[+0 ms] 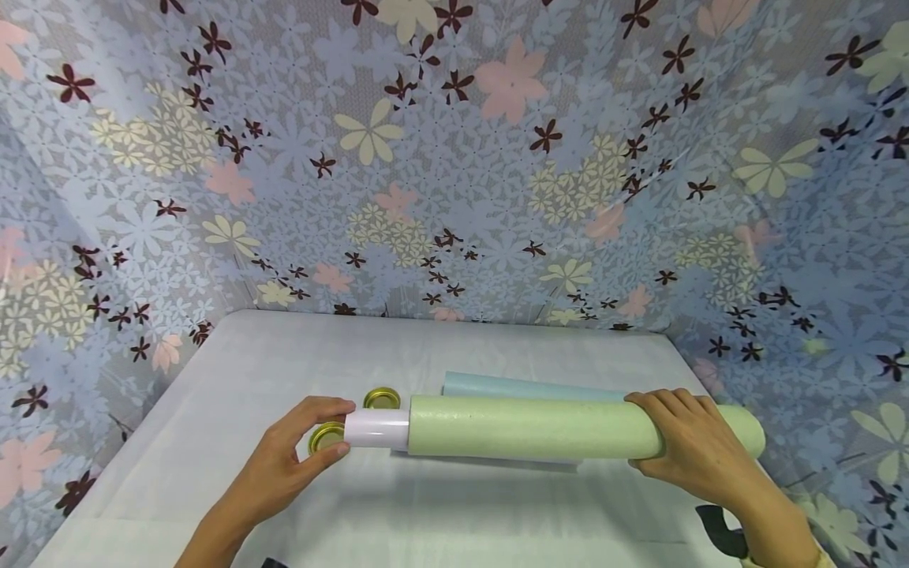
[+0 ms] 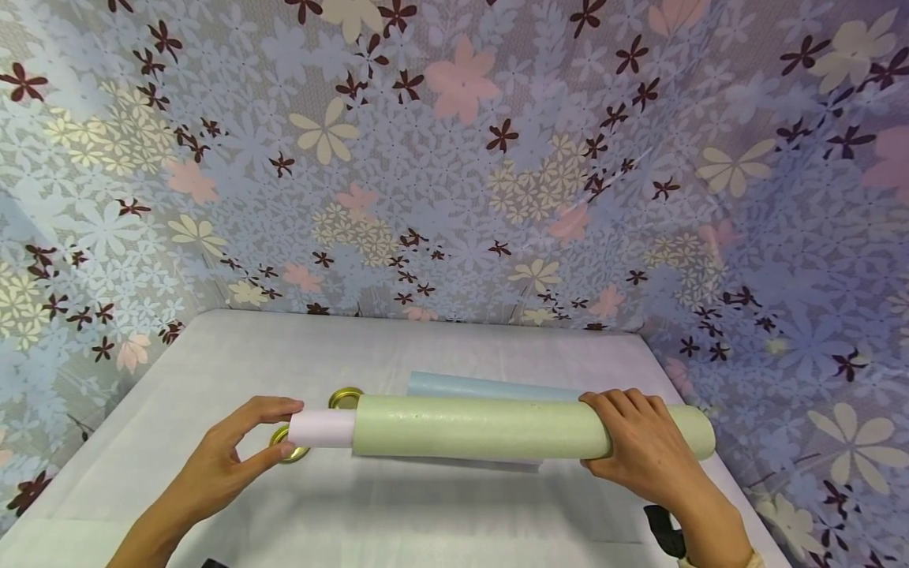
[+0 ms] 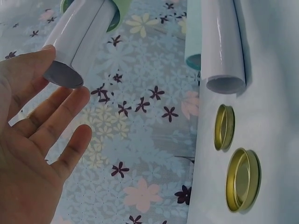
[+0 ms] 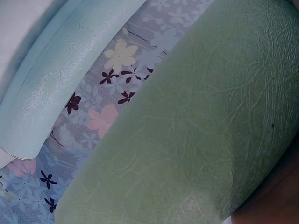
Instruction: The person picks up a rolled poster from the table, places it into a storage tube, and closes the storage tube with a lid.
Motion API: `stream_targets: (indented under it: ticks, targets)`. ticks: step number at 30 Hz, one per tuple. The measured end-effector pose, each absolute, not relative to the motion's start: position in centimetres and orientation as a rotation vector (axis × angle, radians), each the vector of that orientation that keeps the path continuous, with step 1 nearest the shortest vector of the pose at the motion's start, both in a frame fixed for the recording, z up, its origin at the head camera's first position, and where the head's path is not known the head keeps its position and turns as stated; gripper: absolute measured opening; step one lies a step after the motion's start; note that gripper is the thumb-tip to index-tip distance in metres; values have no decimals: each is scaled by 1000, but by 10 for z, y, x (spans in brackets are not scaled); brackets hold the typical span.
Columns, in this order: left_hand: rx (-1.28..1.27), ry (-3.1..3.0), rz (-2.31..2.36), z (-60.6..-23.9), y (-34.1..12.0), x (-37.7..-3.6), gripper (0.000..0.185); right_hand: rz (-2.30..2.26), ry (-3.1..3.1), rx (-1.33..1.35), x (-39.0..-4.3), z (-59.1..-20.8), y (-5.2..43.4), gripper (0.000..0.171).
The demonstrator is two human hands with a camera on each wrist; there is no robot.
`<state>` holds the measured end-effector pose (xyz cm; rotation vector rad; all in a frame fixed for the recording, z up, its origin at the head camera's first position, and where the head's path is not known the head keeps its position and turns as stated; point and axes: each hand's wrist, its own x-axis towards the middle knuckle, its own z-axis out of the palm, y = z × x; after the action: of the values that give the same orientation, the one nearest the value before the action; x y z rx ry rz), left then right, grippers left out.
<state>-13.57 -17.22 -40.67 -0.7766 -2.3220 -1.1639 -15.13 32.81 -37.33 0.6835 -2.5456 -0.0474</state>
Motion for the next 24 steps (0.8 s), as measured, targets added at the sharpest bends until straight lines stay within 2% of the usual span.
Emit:
stream_targets:
  ticks: [24]
  targets:
    - [-960,-2229,-1273,-407,-135,-144,43,-39,-2570,657,-149,-374,322,82]
